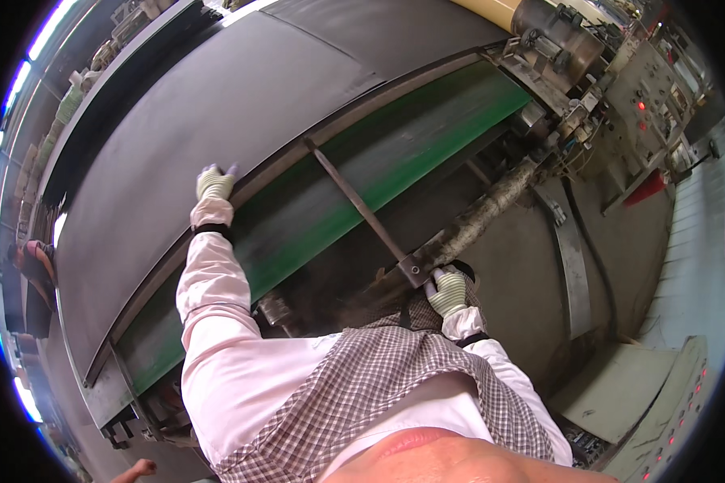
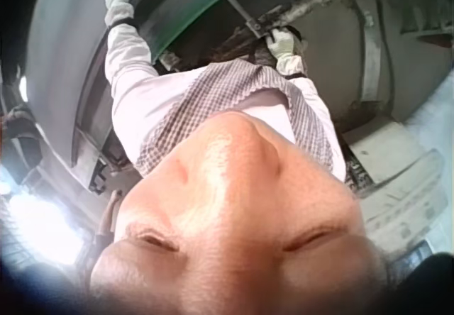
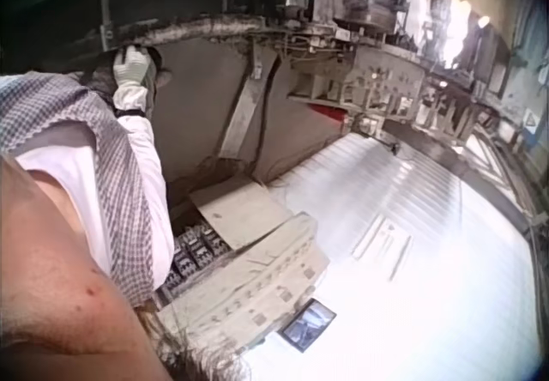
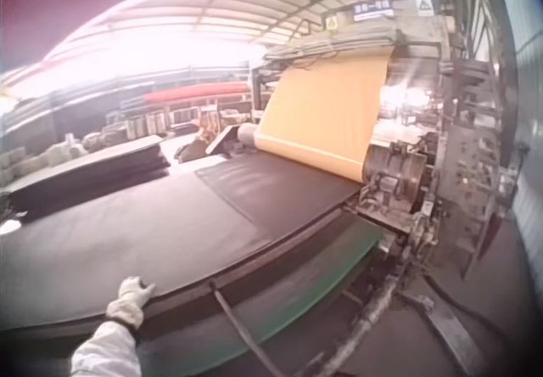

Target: The worker is operating an industrial machine, possibly a press or laminator, by guiding a continuous dark sheet of material across a conveyor belt.

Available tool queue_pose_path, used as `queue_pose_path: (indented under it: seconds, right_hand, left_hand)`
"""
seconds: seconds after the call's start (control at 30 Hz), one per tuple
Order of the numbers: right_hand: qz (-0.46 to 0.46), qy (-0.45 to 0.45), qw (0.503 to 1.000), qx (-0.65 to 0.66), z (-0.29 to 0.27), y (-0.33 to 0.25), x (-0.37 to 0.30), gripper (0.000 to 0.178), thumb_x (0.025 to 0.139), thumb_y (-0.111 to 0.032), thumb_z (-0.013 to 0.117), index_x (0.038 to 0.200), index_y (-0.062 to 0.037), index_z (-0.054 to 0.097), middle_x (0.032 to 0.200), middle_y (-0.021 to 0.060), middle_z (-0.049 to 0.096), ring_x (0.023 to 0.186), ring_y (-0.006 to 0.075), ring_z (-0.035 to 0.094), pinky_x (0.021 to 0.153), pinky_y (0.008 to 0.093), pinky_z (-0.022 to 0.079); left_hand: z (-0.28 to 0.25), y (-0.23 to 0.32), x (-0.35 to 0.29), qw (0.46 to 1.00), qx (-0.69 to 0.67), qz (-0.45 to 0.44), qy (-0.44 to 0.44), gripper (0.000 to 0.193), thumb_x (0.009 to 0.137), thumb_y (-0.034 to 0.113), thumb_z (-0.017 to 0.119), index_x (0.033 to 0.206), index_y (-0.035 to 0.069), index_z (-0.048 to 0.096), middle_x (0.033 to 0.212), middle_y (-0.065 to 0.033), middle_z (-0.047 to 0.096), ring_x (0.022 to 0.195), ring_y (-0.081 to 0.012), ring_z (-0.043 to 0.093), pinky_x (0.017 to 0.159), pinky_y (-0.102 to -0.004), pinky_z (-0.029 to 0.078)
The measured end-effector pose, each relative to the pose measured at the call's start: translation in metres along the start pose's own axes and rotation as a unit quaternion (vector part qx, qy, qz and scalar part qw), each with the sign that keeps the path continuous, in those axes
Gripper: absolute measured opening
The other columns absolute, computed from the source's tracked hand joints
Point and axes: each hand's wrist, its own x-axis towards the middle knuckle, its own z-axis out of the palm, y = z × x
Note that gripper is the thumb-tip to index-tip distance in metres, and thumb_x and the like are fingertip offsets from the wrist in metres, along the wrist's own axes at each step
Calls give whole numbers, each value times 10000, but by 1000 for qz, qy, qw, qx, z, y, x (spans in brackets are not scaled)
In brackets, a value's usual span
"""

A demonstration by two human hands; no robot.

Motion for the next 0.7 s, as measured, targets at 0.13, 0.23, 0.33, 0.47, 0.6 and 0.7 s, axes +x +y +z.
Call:
queue_pose_path:
  seconds: [0.13, 0.23, 0.33, 0.47, 0.6, 0.7]
  right_hand:
    - [8, -13, 999, -33, -2, 3, -3, 204, 738, -225, 649, 809, -34, 633, 760, 188, 627, 790, 374, 581, 738, 472, 465]
    - [1, 19, 1000, 8, -1, 3, -7, 217, 706, -225, 658, 819, -42, 629, 744, 199, 600, 733, 391, 570, 688, 474, 459]
    - [17, -7, 1000, -17, -1, 5, -5, 209, 713, -225, 656, 821, -48, 632, 725, 184, 602, 723, 379, 573, 696, 480, 456]
    - [3, 9, 1000, -22, 1, 2, -6, 185, 740, -237, 652, 782, -60, 623, 690, 174, 601, 717, 364, 572, 693, 473, 451]
    - [4, 8, 1000, -17, -2, 5, -8, 188, 754, -242, 645, 750, -56, 615, 667, 178, 595, 708, 364, 570, 691, 472, 448]
    - [10, -3, 1000, -13, -5, 2, -6, 195, 748, -230, 642, 764, -37, 618, 699, 197, 603, 720, 373, 572, 693, 471, 455]
  left_hand:
    - [-4, 65, -6, 998, -8, 50, -23, 677, 792, 656, 547, 1070, 47, 643, 1164, -160, 602, 1117, -331, 550, 962, -429, 435]
    - [-8, 103, -9, 995, -41, 65, -66, 682, 795, 668, 530, 1072, 56, 644, 1144, -171, 620, 1113, -326, 562, 949, -428, 439]
    - [-5, 140, -11, 988, -86, 101, -78, 699, 801, 679, 514, 1091, 55, 639, 1081, -176, 653, 1100, -328, 575, 933, -420, 440]
    - [24, 140, 26, 926, -315, 189, -91, 647, 805, 631, 567, 1099, 62, 652, 1075, -167, 655, 1079, -349, 575, 937, -395, 434]
    - [7, 65, 41, 986, -109, 66, 106, 644, 811, 604, 561, 1169, 73, 623, 1192, -167, 600, 1155, -325, 530, 1002, -424, 398]
    - [10, -16, 40, 988, -53, -136, 42, 751, 773, 651, 575, 1216, 44, 577, 1252, -171, 553, 1208, -346, 478, 1034, -419, 376]
